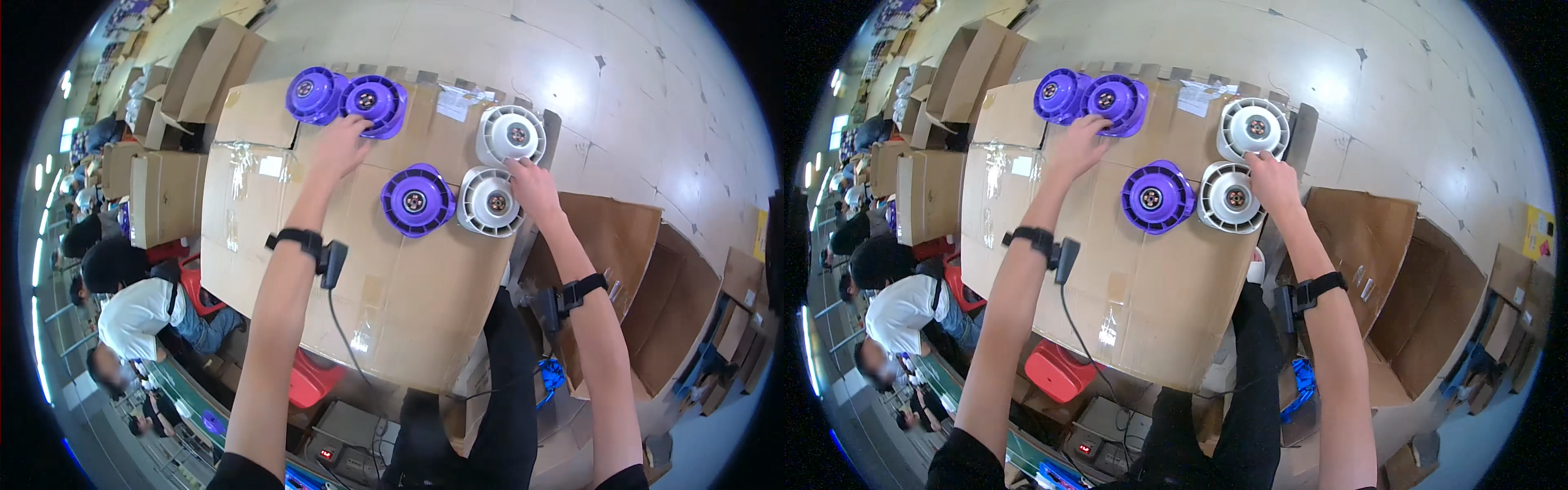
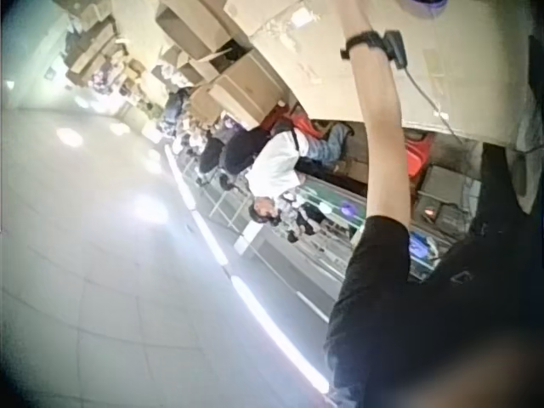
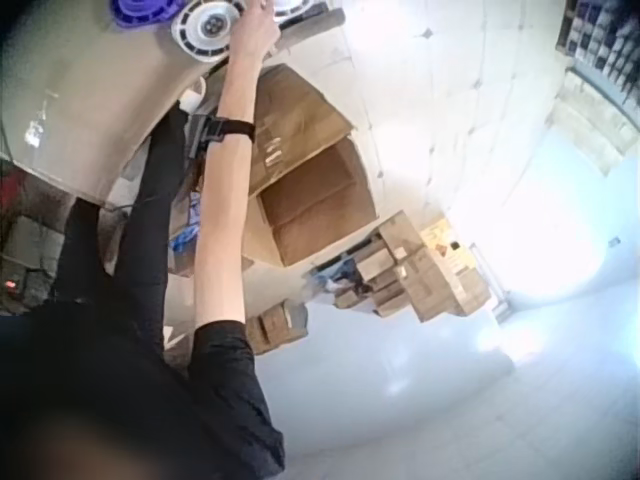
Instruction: The person assembles white and purple circular electronic components on a green workbench. They pick up white housings, insert them into purple bases, and occasionally inspect the internal wiring. The person also moves a cardboard box and handles a blue tray containing wires and a phone.
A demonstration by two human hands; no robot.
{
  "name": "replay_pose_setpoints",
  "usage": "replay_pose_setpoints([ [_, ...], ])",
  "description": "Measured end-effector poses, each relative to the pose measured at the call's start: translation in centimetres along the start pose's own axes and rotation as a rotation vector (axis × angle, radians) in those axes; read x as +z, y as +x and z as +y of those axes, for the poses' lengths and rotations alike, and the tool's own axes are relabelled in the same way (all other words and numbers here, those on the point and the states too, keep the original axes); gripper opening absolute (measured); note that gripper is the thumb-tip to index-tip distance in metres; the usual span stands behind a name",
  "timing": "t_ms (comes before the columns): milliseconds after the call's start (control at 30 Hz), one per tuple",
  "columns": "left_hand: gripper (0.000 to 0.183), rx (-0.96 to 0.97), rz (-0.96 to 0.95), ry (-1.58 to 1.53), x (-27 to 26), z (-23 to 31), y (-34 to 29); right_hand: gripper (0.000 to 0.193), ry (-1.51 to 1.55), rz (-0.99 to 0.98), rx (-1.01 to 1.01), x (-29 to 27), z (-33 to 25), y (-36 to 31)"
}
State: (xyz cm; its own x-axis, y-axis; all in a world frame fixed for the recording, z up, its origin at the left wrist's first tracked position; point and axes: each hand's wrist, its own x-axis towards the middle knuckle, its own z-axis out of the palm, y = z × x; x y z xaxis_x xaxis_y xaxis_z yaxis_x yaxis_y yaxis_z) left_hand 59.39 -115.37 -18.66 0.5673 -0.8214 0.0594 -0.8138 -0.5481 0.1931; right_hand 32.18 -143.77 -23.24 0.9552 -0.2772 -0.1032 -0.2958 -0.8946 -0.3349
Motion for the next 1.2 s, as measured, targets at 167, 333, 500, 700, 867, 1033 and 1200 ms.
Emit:
replay_pose_setpoints([
  [167,0.045,-0.219,-0.225,-0.059,1.3,4.8,-0.8,0.023,-0.014,-0.072,0.046,0.0,0.8,0.3],
  [333,0.044,-0.386,-0.307,-0.089,0.6,8.2,-3.6,0.011,-0.01,-0.003,0.053,0.2,0.9,0.4],
  [500,0.026,-0.475,-0.361,-0.006,2.3,7.8,-2.0,0.01,0.046,0.013,-0.022,0.3,1.3,0.8],
  [700,0.014,-0.38,-0.377,0.02,1.6,9.1,-3.3,0.011,0.048,-0.003,-0.063,0.4,0.6,-0.7],
  [867,0.008,-0.513,-0.237,-0.019,3.0,9.0,-14.4,0.014,0.082,-0.182,-0.218,1.0,-3.1,-2.7],
  [1033,0.01,-0.653,-0.148,-0.156,1.3,8.5,-25.8,0.014,0.14,-0.134,-0.423,3.5,-3.9,-8.1],
  [1200,0.014,-0.809,0.096,-0.439,-4.5,7.8,-39.4,0.021,0.075,-0.207,-0.376,-0.1,-5.3,-14.2],
])
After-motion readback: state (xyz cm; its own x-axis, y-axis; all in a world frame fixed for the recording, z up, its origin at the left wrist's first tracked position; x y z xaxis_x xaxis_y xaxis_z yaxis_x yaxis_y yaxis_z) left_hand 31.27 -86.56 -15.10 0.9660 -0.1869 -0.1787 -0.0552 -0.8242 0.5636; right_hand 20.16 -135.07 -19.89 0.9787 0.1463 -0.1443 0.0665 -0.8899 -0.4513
